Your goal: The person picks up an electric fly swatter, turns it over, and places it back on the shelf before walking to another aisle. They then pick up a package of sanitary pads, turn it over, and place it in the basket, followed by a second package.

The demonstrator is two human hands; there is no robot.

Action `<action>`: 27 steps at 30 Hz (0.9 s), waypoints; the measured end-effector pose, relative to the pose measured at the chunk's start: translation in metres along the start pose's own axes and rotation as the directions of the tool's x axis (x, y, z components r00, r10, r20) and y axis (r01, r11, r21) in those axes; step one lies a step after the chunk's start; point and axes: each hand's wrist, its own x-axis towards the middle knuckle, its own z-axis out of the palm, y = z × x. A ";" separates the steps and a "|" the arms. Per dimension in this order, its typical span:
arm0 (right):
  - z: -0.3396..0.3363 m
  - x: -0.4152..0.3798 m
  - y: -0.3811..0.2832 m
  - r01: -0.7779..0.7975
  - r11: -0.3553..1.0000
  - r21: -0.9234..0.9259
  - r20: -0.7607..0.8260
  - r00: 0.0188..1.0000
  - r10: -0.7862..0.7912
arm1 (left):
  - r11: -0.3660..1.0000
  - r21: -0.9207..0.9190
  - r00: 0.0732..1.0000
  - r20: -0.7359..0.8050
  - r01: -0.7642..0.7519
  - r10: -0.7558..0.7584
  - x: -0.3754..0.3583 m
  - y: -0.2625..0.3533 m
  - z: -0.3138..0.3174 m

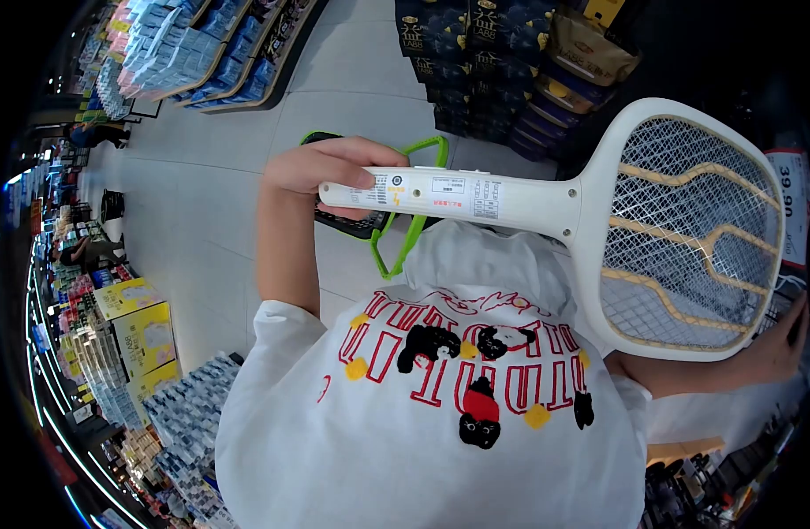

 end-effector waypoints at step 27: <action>0.004 0.009 0.028 -0.033 0.988 -0.148 -0.055 0.998 0.025 | 0.974 0.206 0.985 -0.162 0.094 -0.061 0.019 0.005 0.009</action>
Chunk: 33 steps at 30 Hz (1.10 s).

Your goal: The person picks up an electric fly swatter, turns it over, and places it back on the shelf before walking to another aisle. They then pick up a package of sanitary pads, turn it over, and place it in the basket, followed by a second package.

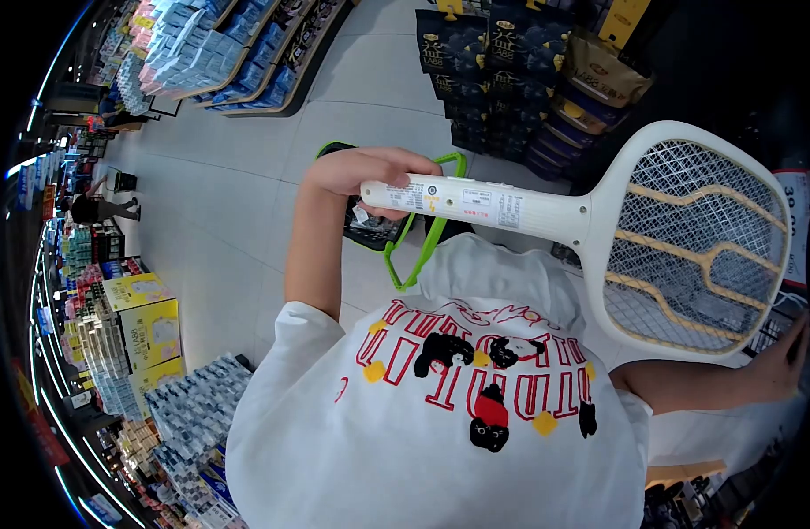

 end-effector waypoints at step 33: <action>-0.013 -0.009 -0.035 0.001 0.991 0.132 0.038 0.999 -0.006 | 0.999 -0.028 0.999 -0.017 -0.036 0.035 0.040 -0.021 -0.032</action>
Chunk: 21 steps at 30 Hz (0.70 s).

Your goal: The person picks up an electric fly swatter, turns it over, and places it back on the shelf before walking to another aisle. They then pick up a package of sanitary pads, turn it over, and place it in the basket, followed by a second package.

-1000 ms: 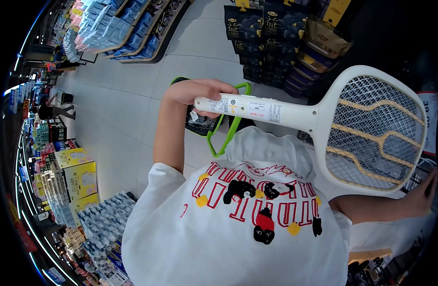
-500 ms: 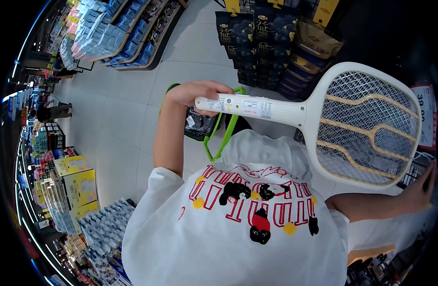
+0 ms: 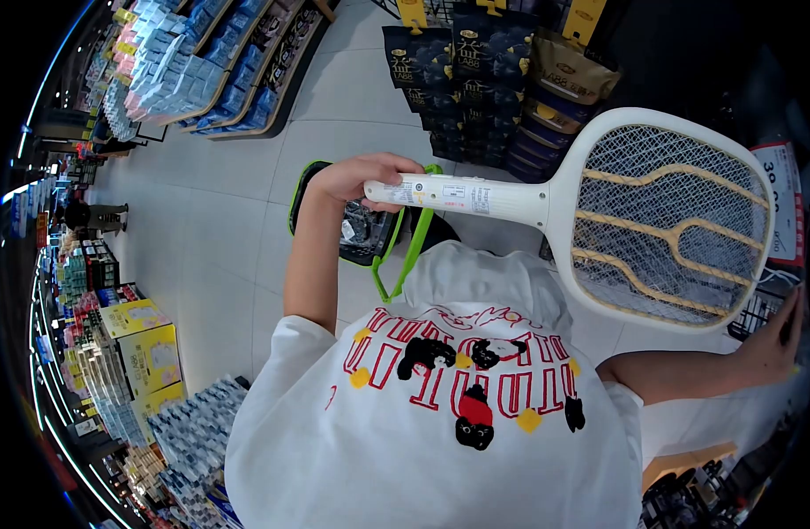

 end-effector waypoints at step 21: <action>0.004 -0.004 -0.004 -0.026 0.993 0.117 -0.031 0.999 0.030 | 0.984 0.162 0.992 -0.112 0.070 -0.052 0.021 -0.001 -0.003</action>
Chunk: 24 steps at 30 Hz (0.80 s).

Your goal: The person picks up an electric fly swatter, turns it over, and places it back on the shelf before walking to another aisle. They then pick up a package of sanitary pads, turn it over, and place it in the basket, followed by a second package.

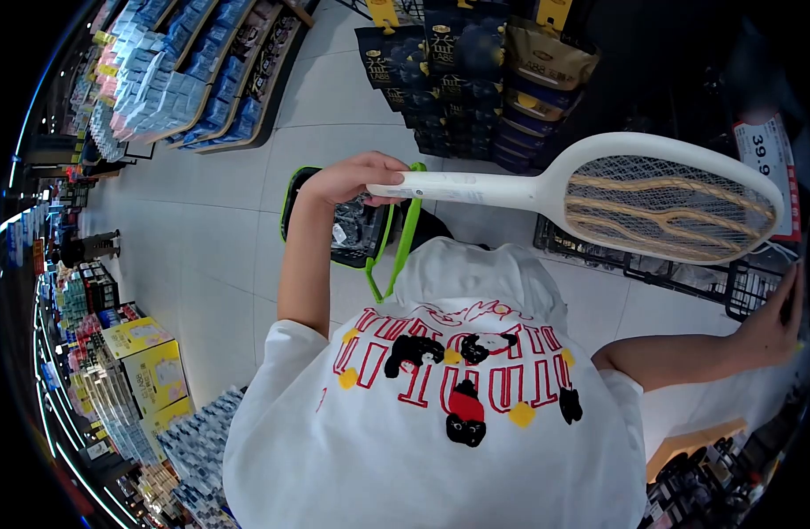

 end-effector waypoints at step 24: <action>0.000 -0.001 -0.012 -0.005 0.999 -0.042 -0.001 1.000 0.004 | 0.732 0.669 0.750 -0.415 -0.131 0.514 -0.009 0.002 0.033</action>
